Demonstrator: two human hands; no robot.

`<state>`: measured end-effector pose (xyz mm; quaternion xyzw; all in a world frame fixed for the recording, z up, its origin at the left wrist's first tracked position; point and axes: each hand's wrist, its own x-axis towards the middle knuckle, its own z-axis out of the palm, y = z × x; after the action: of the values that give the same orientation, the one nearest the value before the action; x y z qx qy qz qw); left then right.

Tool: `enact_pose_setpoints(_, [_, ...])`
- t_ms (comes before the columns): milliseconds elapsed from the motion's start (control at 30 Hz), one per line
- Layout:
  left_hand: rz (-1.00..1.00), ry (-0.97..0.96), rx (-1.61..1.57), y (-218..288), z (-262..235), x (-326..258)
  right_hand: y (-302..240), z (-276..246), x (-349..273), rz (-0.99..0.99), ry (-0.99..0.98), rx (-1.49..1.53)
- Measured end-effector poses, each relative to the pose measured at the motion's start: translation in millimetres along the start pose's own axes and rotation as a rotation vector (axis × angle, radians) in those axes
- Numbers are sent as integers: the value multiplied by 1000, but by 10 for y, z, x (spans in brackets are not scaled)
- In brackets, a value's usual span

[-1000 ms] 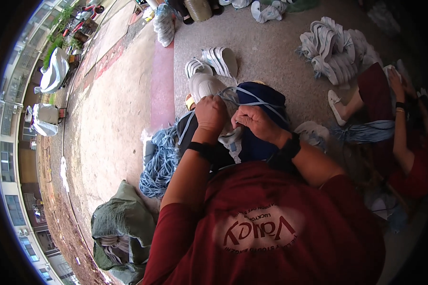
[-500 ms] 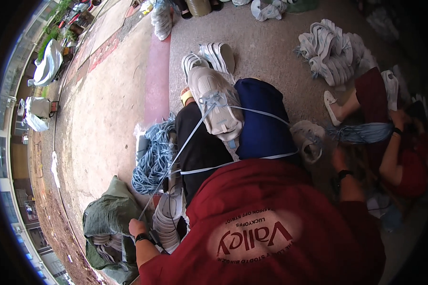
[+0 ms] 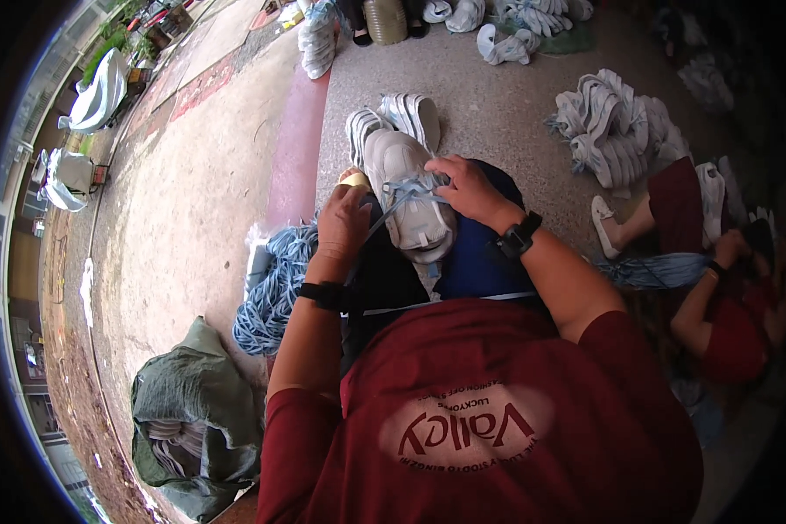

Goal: Insert laces into a white athletic shoe and tie them.

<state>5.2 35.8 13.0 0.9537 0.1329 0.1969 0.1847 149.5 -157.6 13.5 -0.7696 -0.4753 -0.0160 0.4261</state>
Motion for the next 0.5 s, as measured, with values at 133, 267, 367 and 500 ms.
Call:
enact_pose_setpoints(133, [81,-36,-171,217,141,199,158,156,92,2,-122,82])
enact_pose_setpoints(267, [213,-29,-318,170,251,291,302,92,73,196,-245,218])
enact_pose_setpoints(367, [96,-154,-584,87,264,338,282,63,21,257,-190,409])
enact_pose_setpoints(500, [-107,-313,-782,59,299,303,162,154,33,327,-41,501])
